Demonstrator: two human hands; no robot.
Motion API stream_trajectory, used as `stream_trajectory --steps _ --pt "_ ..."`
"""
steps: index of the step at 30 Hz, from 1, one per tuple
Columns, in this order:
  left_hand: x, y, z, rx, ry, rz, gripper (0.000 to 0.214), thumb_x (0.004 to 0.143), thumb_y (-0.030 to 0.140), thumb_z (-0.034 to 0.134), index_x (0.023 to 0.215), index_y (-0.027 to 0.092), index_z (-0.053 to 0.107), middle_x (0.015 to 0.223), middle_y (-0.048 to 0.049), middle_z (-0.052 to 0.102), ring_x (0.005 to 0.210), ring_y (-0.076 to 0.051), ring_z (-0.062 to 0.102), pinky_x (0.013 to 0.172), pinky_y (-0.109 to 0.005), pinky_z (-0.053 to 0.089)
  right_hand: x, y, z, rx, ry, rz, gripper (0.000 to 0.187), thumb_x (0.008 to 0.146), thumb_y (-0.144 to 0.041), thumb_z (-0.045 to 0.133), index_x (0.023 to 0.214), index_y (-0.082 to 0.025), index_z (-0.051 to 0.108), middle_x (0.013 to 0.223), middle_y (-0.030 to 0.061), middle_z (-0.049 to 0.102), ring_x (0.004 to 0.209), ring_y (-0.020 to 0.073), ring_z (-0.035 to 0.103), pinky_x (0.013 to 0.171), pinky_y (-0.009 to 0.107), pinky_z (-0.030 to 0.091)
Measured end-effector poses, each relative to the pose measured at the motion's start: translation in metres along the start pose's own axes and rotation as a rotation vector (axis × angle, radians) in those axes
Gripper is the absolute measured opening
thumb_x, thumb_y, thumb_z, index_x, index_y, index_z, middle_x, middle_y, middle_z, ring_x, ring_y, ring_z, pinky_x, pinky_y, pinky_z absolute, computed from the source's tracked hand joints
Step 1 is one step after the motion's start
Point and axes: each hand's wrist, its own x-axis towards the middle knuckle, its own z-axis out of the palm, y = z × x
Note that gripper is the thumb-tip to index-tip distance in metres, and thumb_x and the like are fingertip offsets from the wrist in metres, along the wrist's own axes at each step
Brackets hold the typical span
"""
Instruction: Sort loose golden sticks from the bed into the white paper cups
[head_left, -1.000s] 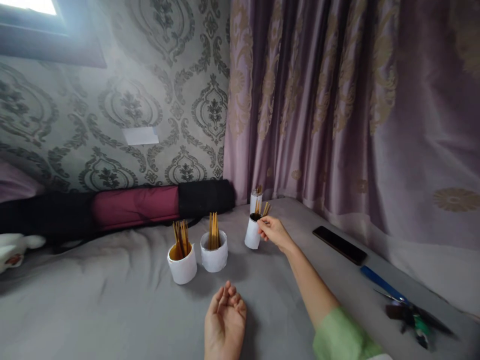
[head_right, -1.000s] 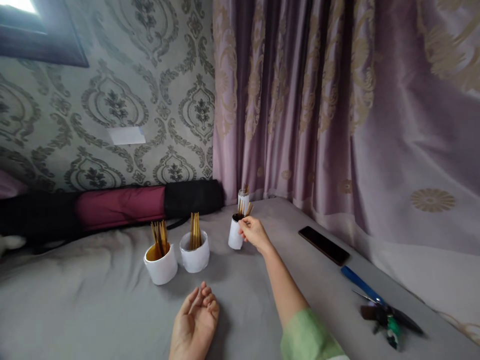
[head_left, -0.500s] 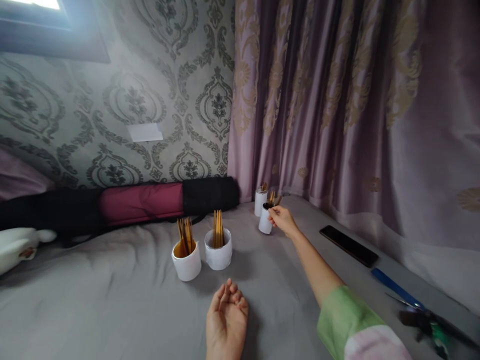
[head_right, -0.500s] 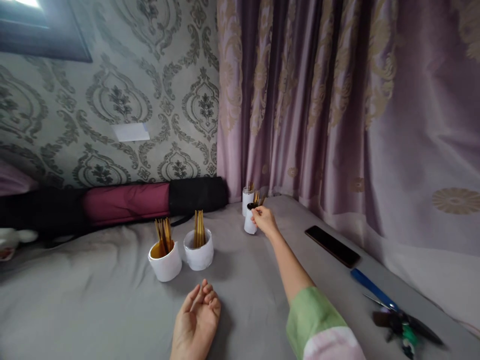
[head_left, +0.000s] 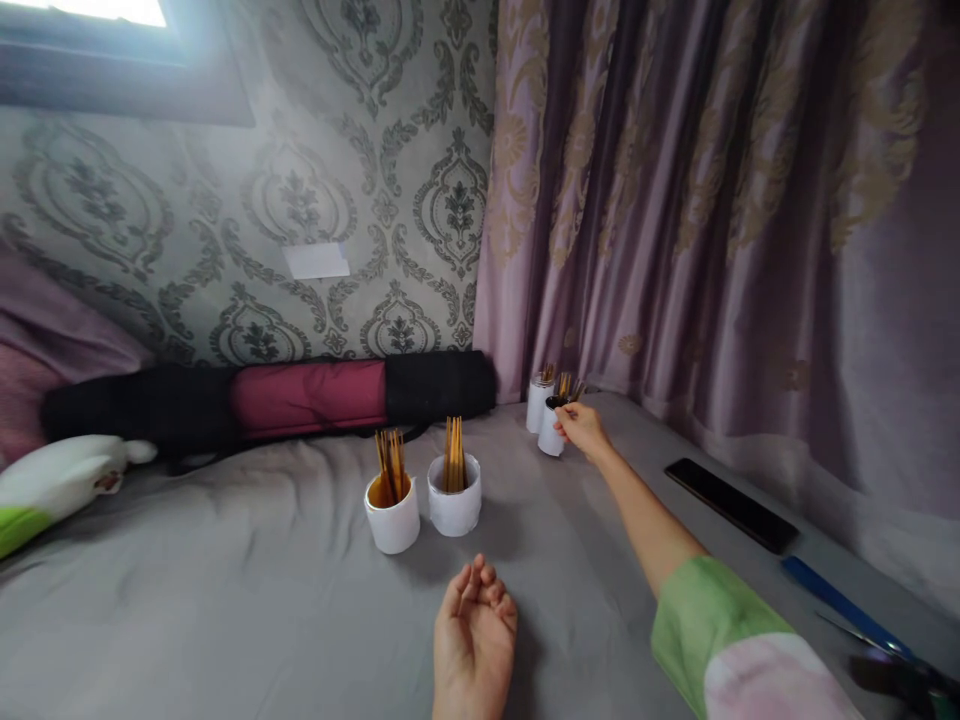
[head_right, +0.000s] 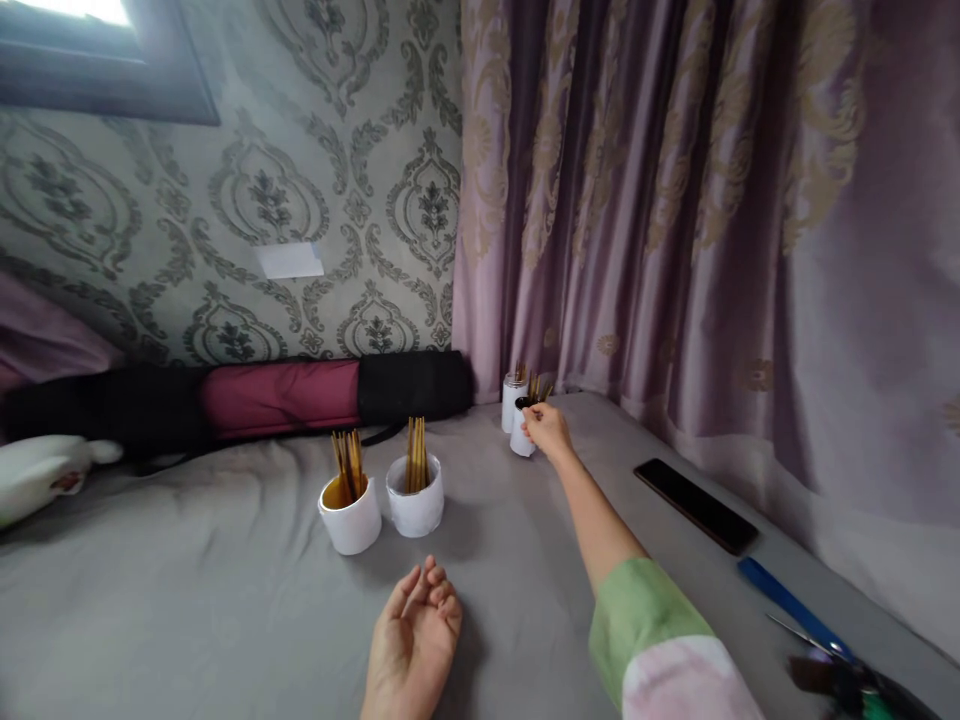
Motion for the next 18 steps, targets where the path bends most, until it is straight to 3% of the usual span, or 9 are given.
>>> stream_trajectory --steps 18 --pt "0.001 0.001 -0.001 0.005 -0.012 0.012 0.01 0.074 0.012 0.049 0.075 0.009 0.058 0.066 -0.0024 0.049 0.055 -0.008 0.045 0.048 -0.02 0.036 0.016 0.003 0.004 -0.06 0.014 0.021 0.015 0.073 -0.028 0.052 0.075 -0.014 0.057 0.057 0.0036 0.062 0.042 0.0084 0.053 0.037 0.017 0.041"
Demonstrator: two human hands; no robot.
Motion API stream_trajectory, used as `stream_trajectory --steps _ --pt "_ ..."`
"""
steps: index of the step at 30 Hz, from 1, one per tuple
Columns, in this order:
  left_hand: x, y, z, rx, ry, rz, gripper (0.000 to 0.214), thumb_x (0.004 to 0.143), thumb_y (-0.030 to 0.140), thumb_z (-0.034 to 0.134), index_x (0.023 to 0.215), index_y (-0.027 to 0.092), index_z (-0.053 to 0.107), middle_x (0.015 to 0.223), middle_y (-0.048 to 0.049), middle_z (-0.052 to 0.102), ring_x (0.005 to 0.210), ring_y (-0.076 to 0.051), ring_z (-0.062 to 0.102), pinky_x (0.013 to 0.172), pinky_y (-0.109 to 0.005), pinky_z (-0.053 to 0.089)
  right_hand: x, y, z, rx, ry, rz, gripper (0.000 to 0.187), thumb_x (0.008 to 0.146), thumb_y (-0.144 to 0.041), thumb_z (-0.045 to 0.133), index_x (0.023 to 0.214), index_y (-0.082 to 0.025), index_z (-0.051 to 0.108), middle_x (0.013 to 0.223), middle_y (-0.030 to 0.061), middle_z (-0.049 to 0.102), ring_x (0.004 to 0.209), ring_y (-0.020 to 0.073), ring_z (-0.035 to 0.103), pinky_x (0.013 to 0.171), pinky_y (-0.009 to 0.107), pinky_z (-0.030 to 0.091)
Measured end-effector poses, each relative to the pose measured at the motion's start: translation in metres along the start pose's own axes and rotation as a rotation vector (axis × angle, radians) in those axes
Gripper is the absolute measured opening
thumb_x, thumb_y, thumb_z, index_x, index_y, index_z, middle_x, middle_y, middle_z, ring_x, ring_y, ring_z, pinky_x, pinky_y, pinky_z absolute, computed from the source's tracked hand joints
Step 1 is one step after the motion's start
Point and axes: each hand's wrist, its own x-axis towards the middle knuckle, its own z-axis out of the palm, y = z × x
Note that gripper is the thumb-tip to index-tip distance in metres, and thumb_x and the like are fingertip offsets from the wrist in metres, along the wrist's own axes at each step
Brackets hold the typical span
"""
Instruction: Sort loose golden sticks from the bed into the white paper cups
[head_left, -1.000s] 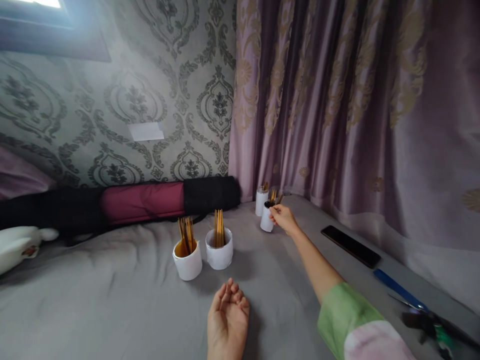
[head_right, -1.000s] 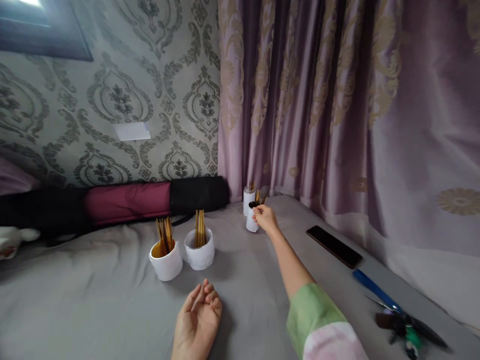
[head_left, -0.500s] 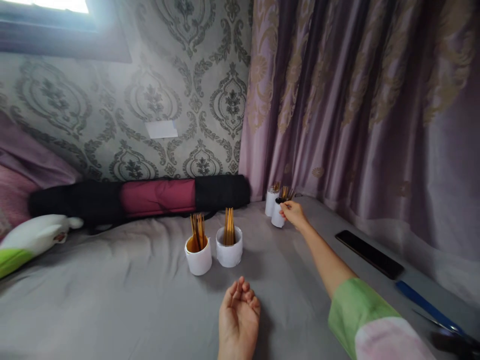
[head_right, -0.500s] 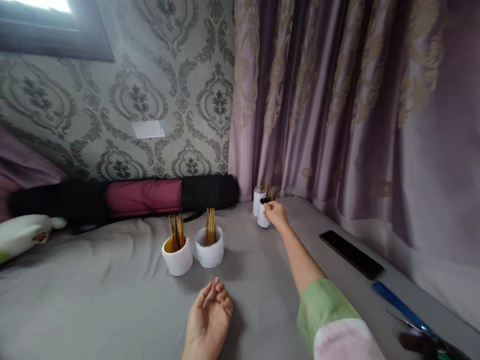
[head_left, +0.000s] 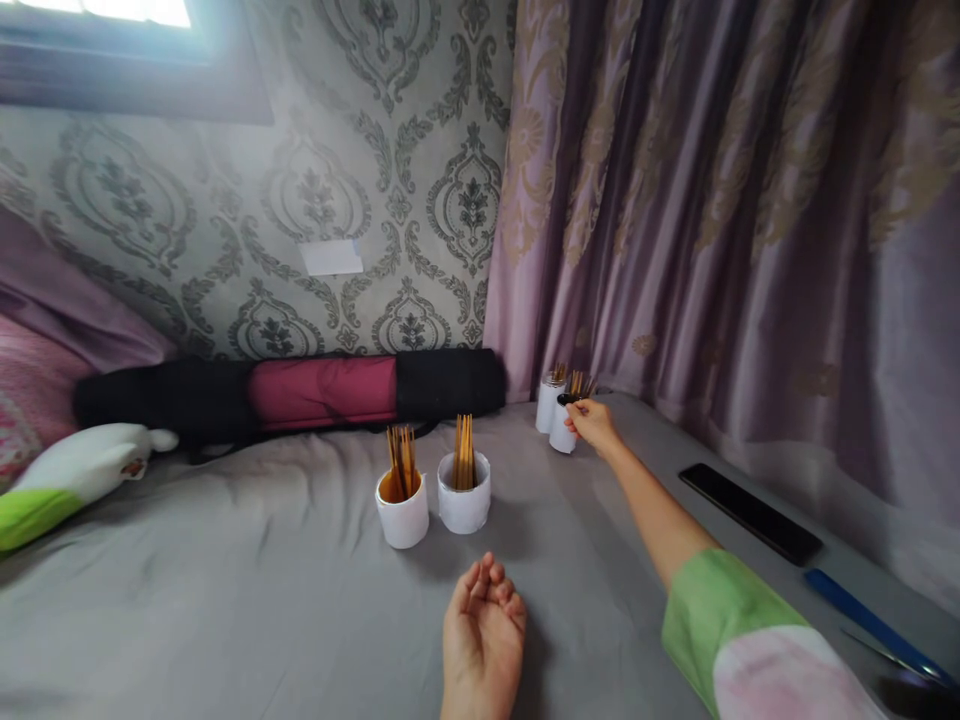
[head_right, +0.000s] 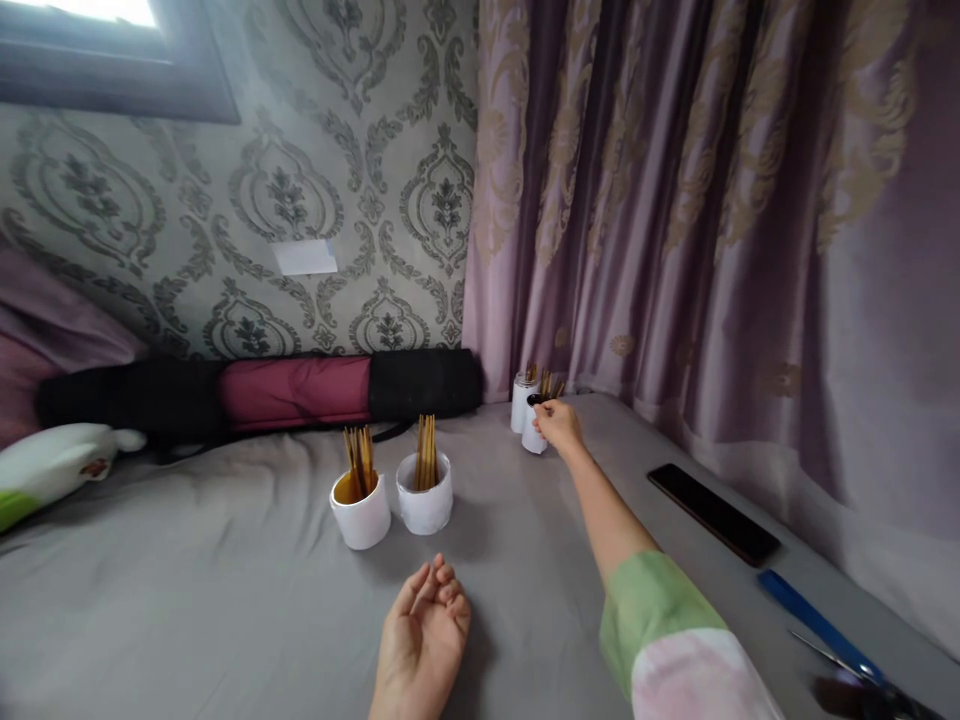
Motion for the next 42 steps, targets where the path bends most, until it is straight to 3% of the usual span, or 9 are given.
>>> stream_trajectory --steps 14,34,42 --pt "0.0 0.0 0.0 0.005 0.007 -0.001 0.009 0.074 0.012 0.05 0.074 0.009 0.058 0.066 -0.0024 0.049 0.055 -0.008 0.044 0.049 -0.02 0.036 0.004 0.008 0.005 -0.005 0.003 0.031 0.017 0.074 -0.028 0.05 0.079 -0.013 0.057 0.058 0.0039 0.062 0.042 0.0088 0.054 0.038 0.017 0.042" --pt "-0.002 0.001 0.002 0.019 0.006 0.011 0.008 0.073 0.012 0.049 0.074 0.011 0.057 0.067 -0.0022 0.05 0.054 -0.007 0.045 0.049 -0.02 0.037 -0.01 0.0 0.004 0.064 -0.005 0.061 0.015 0.076 -0.026 0.048 0.083 -0.014 0.057 0.054 0.0004 0.058 0.041 0.0073 0.053 0.038 0.016 0.041" --pt "-0.001 0.002 0.001 0.008 -0.003 0.014 0.007 0.073 0.012 0.05 0.075 0.011 0.057 0.067 -0.0021 0.05 0.055 -0.007 0.045 0.048 -0.02 0.037 -0.019 -0.01 0.003 0.136 -0.014 0.059 0.023 0.078 -0.022 0.046 0.098 -0.014 0.055 0.052 -0.0011 0.055 0.04 0.0067 0.05 0.036 0.015 0.039"
